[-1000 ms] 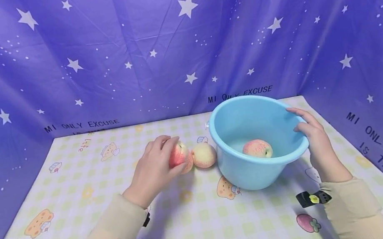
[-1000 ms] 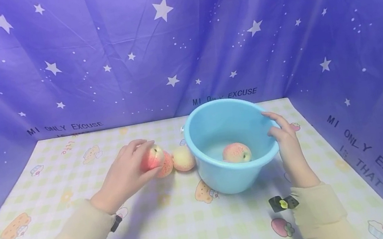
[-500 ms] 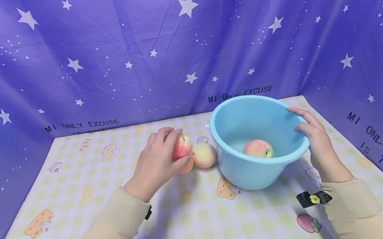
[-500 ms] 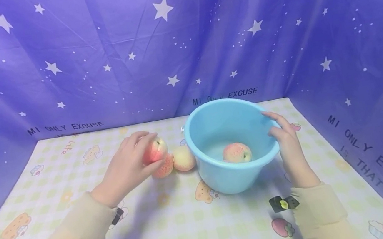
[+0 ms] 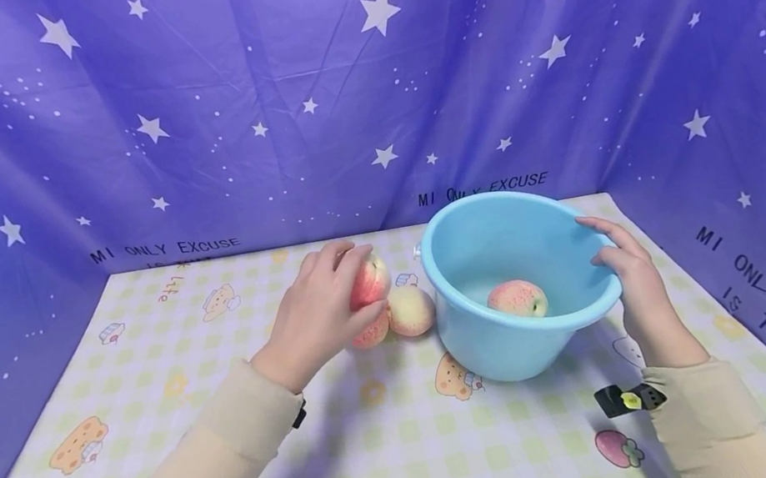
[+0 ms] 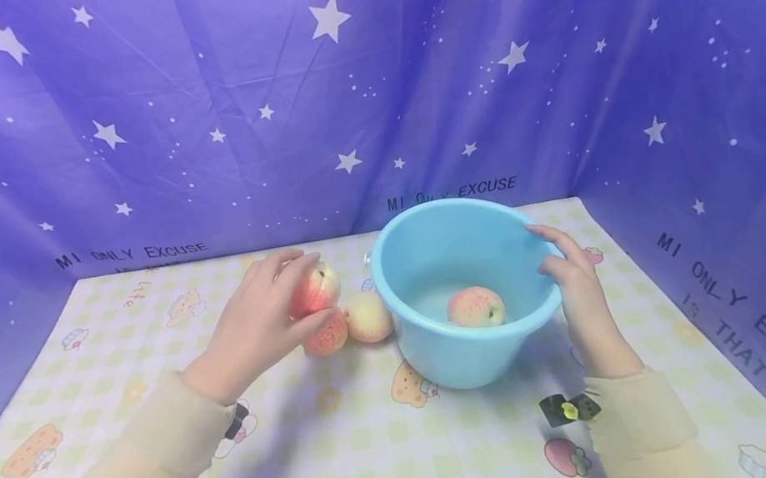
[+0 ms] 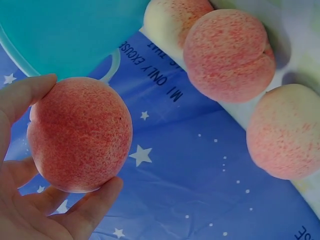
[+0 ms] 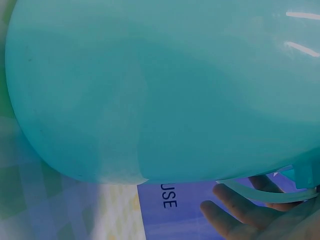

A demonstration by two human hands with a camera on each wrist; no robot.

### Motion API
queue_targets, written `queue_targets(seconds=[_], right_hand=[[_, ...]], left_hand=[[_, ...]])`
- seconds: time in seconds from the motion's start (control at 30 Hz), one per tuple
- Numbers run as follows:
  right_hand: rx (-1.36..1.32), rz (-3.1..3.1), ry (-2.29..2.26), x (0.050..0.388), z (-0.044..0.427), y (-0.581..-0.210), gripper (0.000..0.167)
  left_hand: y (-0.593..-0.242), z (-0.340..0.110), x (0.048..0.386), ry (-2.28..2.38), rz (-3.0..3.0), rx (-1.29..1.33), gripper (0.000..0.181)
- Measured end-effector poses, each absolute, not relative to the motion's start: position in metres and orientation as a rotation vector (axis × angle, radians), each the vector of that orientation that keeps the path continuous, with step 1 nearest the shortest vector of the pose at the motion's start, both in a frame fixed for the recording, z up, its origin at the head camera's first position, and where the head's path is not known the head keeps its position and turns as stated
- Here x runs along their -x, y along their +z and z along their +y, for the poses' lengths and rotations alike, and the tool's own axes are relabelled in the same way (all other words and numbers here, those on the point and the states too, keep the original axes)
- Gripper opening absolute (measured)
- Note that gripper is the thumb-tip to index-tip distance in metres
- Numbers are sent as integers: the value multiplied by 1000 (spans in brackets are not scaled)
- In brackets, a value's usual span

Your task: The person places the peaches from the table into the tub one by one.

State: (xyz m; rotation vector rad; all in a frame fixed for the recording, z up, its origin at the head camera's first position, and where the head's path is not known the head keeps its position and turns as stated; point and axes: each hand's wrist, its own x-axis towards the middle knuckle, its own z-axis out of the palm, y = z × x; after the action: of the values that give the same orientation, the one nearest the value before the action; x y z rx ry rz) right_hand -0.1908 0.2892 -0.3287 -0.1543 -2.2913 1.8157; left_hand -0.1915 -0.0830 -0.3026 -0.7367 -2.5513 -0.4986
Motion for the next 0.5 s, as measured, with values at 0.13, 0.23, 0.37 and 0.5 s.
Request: queue_targets(seconds=[0.13, 0.23, 0.37, 0.5], right_hand=[[153, -2293, 1810, 191, 289, -329, 61], [154, -2293, 1811, 191, 289, -329, 61], [156, -2294, 1815, 191, 289, -329, 61], [151, -2291, 1820, 191, 289, -329, 61]], left_hand=[[-297, -80, 193, -491, -2525, 748, 58], [-292, -78, 193, -493, -2514, 755, 58], [-287, -76, 193, -489, -2513, 763, 57], [-283, -73, 194, -479, -2499, 777, 57]])
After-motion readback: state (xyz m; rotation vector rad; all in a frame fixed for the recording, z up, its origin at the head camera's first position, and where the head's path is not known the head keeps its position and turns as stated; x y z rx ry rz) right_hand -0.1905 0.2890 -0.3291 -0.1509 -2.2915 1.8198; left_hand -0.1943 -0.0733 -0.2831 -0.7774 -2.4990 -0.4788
